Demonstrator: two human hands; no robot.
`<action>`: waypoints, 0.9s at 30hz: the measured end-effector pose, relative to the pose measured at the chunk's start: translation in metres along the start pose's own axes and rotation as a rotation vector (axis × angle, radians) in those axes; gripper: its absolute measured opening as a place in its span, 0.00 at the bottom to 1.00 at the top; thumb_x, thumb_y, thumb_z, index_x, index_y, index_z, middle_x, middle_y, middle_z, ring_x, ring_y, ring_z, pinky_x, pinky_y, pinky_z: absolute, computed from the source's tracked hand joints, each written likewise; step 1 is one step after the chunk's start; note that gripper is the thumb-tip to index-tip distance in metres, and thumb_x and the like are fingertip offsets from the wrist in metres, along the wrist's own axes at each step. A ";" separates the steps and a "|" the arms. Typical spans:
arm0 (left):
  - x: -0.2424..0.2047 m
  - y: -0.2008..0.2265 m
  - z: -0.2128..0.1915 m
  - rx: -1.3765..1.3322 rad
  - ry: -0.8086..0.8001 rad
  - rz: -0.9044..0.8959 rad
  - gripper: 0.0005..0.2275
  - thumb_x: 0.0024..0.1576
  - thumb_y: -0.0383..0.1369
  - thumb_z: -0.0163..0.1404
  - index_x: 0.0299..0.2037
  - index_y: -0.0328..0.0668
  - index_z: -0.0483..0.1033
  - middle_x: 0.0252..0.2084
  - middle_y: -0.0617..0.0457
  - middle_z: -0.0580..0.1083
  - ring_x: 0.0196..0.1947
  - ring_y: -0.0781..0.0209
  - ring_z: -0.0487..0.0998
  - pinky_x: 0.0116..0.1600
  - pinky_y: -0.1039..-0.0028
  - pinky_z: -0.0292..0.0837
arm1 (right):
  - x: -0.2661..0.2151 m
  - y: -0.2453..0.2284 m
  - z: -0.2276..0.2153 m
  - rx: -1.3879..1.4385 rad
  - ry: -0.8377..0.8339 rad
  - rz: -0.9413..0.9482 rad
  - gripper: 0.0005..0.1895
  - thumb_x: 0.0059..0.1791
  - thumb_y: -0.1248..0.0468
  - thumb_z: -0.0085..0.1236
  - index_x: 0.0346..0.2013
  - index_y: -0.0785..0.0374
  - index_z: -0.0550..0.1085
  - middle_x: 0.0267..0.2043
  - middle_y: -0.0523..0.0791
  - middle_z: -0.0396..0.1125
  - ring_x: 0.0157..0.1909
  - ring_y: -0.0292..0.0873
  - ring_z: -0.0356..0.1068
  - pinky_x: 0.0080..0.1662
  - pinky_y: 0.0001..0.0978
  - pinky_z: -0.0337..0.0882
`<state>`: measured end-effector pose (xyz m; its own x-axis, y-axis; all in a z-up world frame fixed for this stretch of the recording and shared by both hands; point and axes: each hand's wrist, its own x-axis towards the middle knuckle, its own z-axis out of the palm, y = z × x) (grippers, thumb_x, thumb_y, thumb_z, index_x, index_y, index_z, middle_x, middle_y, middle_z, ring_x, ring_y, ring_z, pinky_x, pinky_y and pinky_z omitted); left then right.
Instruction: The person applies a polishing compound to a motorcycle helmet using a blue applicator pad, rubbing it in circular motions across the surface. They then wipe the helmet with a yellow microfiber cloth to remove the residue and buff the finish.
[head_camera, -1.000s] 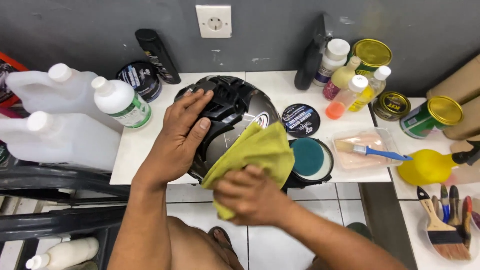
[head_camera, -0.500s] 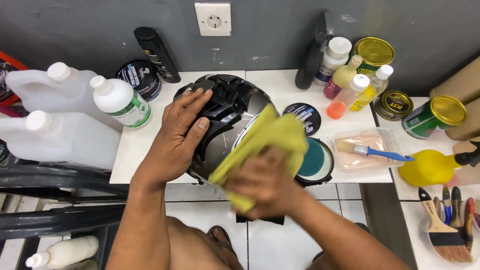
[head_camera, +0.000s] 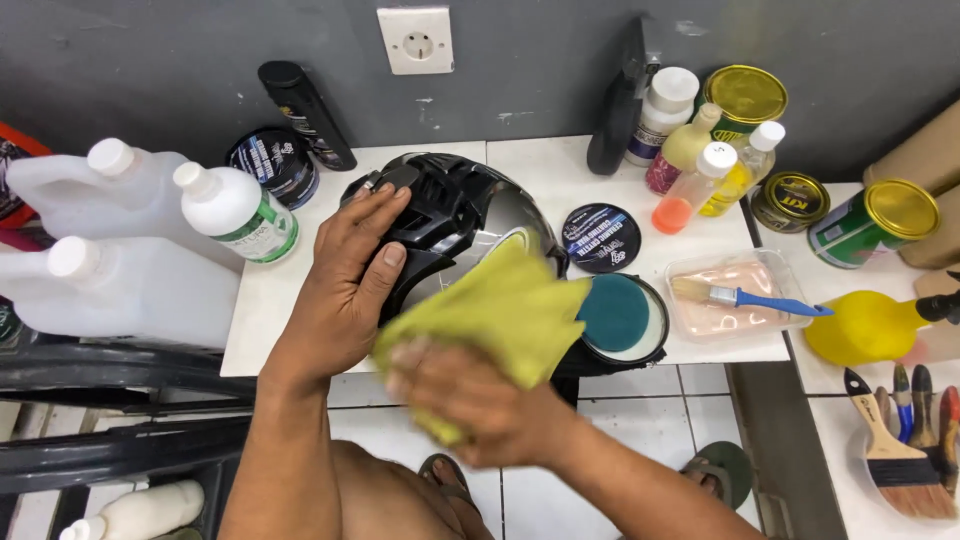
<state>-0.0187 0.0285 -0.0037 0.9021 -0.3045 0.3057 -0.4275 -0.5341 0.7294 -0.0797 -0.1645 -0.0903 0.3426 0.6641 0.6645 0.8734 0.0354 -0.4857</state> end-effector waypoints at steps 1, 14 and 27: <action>0.001 0.001 0.000 -0.001 -0.008 -0.009 0.20 0.65 0.40 0.36 0.67 0.48 0.61 0.70 0.48 0.60 0.74 0.48 0.50 0.74 0.57 0.43 | -0.002 0.008 -0.008 -0.326 0.126 0.218 0.30 0.54 0.48 0.41 0.65 0.64 0.62 0.70 0.56 0.55 0.74 0.60 0.53 0.72 0.64 0.45; 0.002 -0.003 0.015 0.013 0.214 0.070 0.18 0.67 0.37 0.38 0.65 0.47 0.69 0.61 0.42 0.68 0.68 0.38 0.60 0.71 0.48 0.49 | -0.047 0.013 0.093 -0.579 0.648 0.352 0.25 0.47 0.45 0.53 0.56 0.49 0.76 0.68 0.39 0.61 0.77 0.52 0.41 0.72 0.57 0.29; 0.002 -0.005 0.014 -0.012 0.217 0.131 0.17 0.67 0.35 0.39 0.64 0.45 0.69 0.61 0.41 0.68 0.69 0.38 0.61 0.71 0.49 0.49 | -0.051 0.010 0.070 -0.468 0.757 0.304 0.22 0.52 0.49 0.46 0.53 0.53 0.78 0.63 0.42 0.67 0.74 0.53 0.50 0.72 0.60 0.33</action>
<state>-0.0158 0.0199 -0.0153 0.8310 -0.1936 0.5215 -0.5421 -0.4916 0.6815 -0.1130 -0.1456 -0.1693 0.5694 -0.0722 0.8189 0.7035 -0.4725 -0.5308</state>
